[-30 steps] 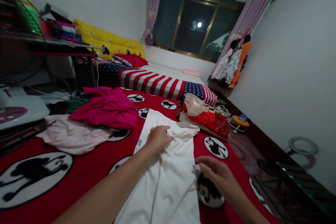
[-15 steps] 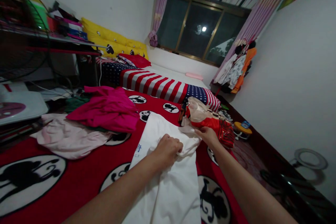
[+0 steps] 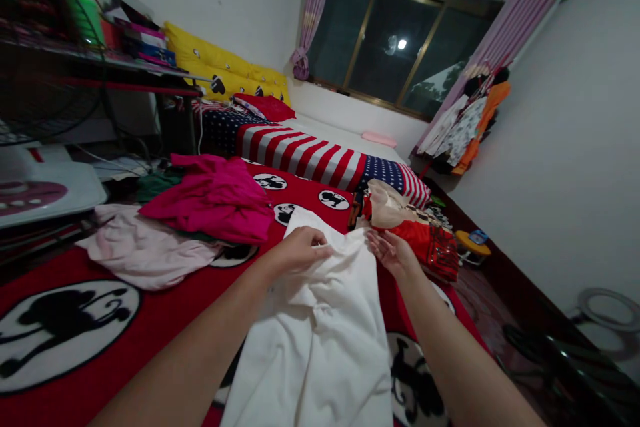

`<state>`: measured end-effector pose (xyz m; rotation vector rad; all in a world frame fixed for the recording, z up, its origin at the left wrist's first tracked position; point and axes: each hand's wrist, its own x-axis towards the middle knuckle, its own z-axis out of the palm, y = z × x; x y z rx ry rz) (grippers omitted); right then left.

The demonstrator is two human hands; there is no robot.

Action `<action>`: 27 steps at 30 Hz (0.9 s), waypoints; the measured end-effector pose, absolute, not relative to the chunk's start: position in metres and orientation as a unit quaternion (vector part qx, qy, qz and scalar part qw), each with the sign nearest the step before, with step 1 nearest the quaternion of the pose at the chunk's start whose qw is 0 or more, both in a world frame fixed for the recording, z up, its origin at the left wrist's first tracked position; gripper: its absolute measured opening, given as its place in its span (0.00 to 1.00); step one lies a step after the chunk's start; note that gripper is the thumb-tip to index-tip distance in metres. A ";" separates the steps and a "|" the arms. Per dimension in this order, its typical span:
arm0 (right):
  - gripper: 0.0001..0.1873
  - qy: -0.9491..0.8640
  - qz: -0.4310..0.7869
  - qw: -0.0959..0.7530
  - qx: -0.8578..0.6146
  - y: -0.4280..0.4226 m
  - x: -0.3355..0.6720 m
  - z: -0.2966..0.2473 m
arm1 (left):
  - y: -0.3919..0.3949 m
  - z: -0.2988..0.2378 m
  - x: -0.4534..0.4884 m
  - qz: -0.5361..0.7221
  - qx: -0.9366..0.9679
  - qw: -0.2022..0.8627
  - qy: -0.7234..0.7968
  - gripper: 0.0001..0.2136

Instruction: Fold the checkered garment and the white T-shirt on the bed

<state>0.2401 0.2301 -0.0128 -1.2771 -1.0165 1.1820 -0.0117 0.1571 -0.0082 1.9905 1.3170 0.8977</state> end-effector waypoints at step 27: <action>0.14 -0.621 0.019 0.274 -0.734 0.219 0.255 -0.030 | 0.169 -0.031 -0.040 0.322 0.668 0.180 0.646 0.15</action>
